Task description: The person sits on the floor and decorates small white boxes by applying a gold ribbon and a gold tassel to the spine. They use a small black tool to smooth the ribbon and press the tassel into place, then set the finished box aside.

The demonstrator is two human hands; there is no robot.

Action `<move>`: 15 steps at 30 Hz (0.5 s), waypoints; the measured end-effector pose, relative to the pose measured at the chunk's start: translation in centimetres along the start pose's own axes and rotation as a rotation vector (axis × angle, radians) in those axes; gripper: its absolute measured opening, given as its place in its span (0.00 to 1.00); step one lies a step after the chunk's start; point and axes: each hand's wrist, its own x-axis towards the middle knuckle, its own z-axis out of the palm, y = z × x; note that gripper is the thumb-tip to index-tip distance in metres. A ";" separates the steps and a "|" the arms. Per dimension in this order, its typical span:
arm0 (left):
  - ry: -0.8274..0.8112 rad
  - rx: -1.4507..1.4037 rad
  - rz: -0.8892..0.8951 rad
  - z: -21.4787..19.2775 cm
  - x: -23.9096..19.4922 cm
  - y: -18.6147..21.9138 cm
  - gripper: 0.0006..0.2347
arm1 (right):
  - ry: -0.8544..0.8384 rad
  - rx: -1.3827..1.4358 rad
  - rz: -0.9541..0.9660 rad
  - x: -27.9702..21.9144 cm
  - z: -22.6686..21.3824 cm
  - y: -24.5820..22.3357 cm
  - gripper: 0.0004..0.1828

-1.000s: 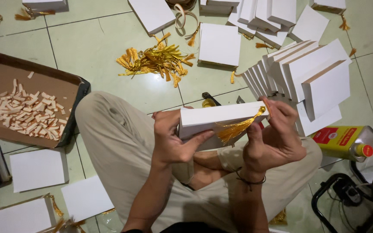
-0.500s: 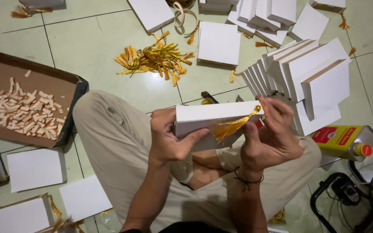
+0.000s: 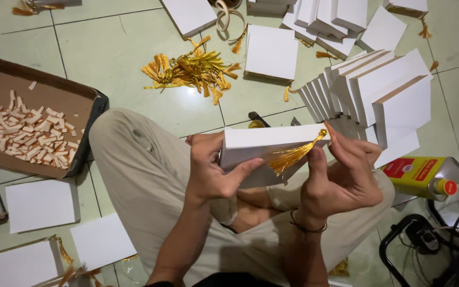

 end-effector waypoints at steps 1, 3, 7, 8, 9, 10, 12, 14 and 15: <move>0.002 0.001 0.000 0.1 0.0 0.0 0.09 | -0.002 0.001 -0.001 0.0 0.1 0.1 0.14; 0.018 -0.007 0.014 0.5 0.1 0.1 0.09 | 0.003 0.024 0.007 0.0 0.3 0.3 0.13; 0.046 -0.051 -0.005 0.5 -0.2 -0.3 0.09 | 0.033 0.053 0.026 -0.2 0.2 0.1 0.13; 0.029 -0.052 0.001 0.2 -0.1 -0.4 0.09 | 0.029 0.094 0.054 -0.3 0.1 0.2 0.14; 0.012 -0.054 0.007 0.0 0.0 -0.6 0.08 | 0.024 0.135 0.082 -0.3 -0.1 0.3 0.14; 0.010 -0.054 0.008 -0.1 0.0 -0.5 0.08 | 0.026 0.136 0.082 -0.2 -0.2 0.2 0.14; 0.014 -0.053 0.010 -0.3 -0.2 -0.5 0.08 | -0.011 0.183 0.083 0.0 -0.4 0.0 0.14; 0.005 -0.057 0.012 -0.4 -0.1 -0.6 0.08 | 0.002 0.193 0.093 -0.1 -0.6 0.1 0.12; -0.003 -0.061 0.014 -0.4 0.0 -0.6 0.08 | 0.015 0.204 0.103 -0.2 -0.6 0.1 0.10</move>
